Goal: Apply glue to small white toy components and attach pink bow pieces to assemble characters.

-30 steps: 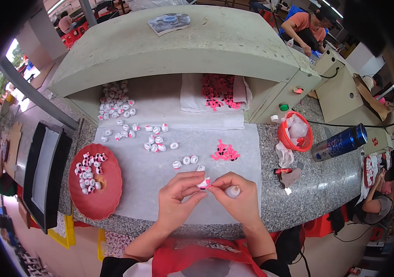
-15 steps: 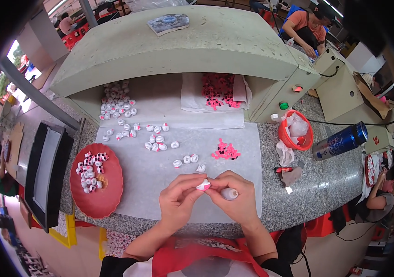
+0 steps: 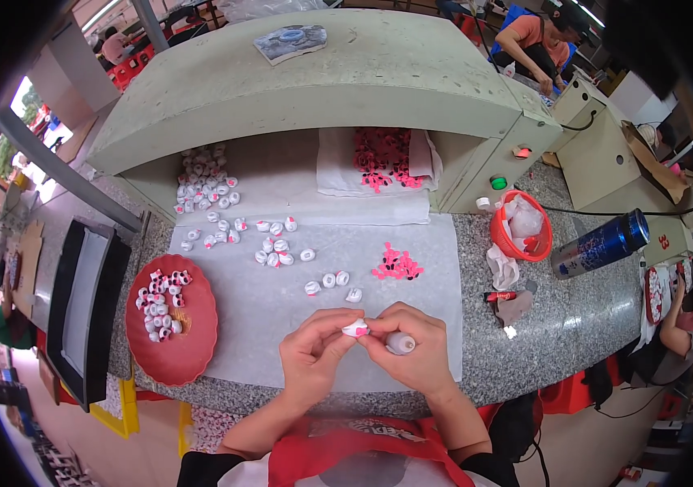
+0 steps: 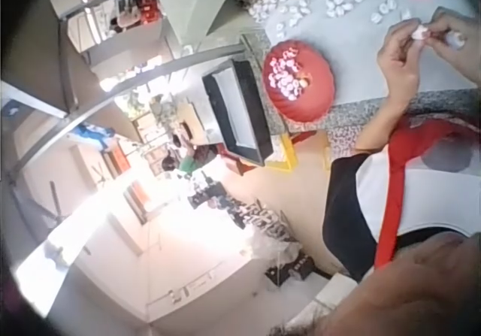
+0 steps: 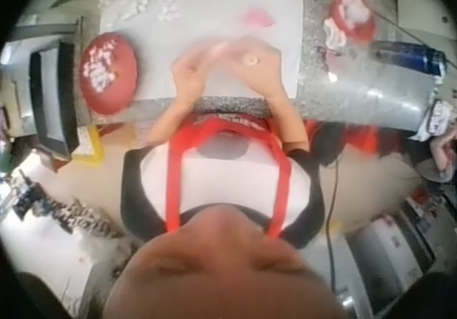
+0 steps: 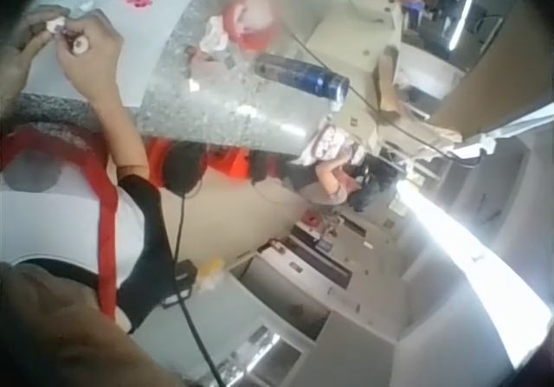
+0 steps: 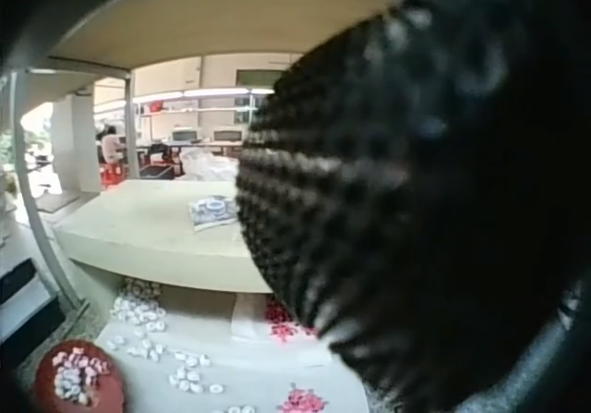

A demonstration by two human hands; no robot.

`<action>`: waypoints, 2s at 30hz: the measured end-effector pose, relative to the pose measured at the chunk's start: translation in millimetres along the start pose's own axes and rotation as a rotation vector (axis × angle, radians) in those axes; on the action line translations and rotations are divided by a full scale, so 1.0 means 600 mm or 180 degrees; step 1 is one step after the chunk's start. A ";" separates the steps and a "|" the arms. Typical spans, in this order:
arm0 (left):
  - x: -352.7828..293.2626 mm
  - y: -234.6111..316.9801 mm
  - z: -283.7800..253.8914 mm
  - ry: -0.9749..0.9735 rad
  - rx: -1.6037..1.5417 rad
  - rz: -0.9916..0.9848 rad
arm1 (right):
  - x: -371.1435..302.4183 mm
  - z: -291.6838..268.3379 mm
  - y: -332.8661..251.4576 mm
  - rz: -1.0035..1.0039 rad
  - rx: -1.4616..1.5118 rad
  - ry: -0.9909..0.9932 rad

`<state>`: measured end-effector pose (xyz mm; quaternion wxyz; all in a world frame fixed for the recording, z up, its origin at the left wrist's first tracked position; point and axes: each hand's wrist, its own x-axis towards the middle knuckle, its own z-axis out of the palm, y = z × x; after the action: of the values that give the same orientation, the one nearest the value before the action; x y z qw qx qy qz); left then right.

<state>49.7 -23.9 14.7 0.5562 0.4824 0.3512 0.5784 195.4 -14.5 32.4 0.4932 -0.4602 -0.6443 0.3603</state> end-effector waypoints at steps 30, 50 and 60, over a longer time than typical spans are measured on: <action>-0.002 0.004 -0.013 -0.0236 -0.0051 -0.0453 | -0.004 -0.012 0.044 0.0761 0.2012 -0.0563; 0.003 0.011 -0.026 -0.0073 -0.0162 -0.0137 | -0.008 0.026 0.014 0.0564 0.1097 -0.0006; 0.002 0.009 -0.030 -0.0060 0.0087 -0.0070 | -0.014 0.033 0.019 0.0540 0.1143 0.0016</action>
<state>30.8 -21.0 14.9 0.5592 0.4915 0.3591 0.5629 179.5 -19.0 14.6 0.5368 -0.4184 -0.5274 0.5086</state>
